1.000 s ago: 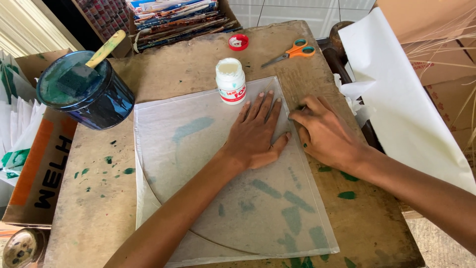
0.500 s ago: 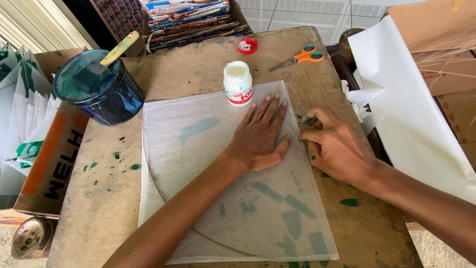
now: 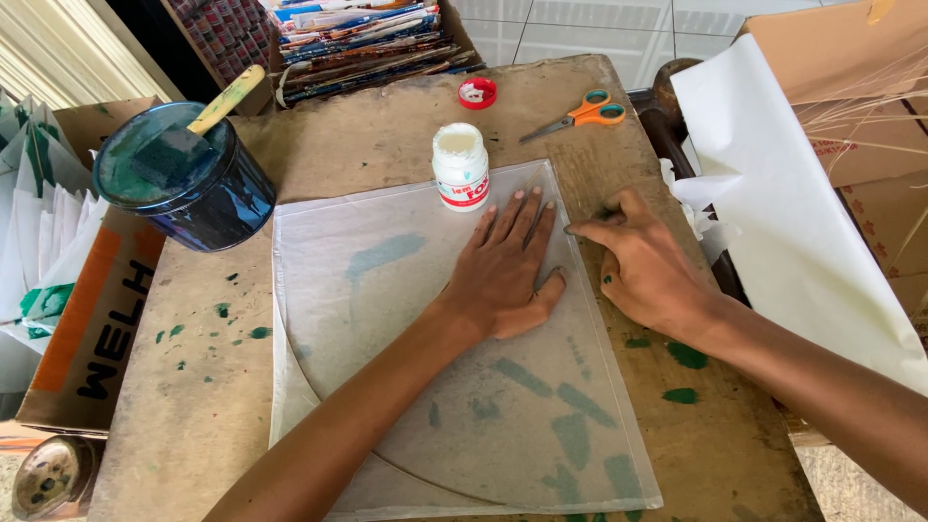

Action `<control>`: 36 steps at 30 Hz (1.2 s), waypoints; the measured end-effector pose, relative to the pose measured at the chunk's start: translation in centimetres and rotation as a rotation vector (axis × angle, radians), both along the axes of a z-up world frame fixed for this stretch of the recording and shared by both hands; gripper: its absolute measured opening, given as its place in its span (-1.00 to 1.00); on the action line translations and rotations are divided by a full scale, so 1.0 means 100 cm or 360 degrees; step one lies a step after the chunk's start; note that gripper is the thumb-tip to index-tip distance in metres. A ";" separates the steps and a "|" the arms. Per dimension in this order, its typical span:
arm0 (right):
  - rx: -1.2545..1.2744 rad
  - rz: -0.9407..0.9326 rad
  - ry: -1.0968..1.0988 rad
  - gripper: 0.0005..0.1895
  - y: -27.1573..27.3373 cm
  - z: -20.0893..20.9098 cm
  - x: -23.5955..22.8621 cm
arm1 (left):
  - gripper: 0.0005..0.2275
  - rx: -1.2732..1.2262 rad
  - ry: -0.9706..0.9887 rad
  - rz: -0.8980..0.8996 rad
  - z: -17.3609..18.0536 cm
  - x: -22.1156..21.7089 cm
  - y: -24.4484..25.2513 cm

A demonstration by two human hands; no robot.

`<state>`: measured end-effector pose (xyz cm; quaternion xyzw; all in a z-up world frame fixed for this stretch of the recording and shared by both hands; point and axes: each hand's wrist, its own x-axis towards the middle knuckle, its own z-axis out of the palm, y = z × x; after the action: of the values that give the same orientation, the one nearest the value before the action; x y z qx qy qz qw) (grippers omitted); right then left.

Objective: Assembling a kite by applying glue to the edges of the paper and folding it over the bamboo frame.

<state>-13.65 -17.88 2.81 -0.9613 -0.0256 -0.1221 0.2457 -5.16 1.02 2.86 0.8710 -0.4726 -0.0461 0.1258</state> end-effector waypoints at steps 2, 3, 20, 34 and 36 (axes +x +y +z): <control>0.0001 -0.0010 0.0002 -0.42 0.001 -0.001 0.002 | -0.29 -0.0012 -0.0001 0.0007 0.001 -0.001 0.001; 0.0005 -0.0024 0.0008 -0.43 0.001 -0.002 0.002 | -0.29 -0.0020 0.0002 0.0010 0.002 -0.002 0.001; 0.0318 0.0028 -0.0483 -0.54 -0.001 0.032 0.043 | -0.25 -0.1428 0.0071 0.0970 0.002 0.041 0.018; 0.0625 0.0302 -0.0483 -0.35 0.071 0.057 0.080 | -0.49 -0.1622 0.0484 0.1026 -0.009 0.062 0.016; 0.0537 0.0334 -0.0554 -0.43 0.072 0.057 0.075 | -0.45 -0.1830 0.0250 0.0778 -0.014 0.063 0.016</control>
<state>-6.18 -10.72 8.52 -0.8633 -0.1463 -0.2621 0.4056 1.15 2.62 1.49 0.7410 -0.1984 0.1815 0.6153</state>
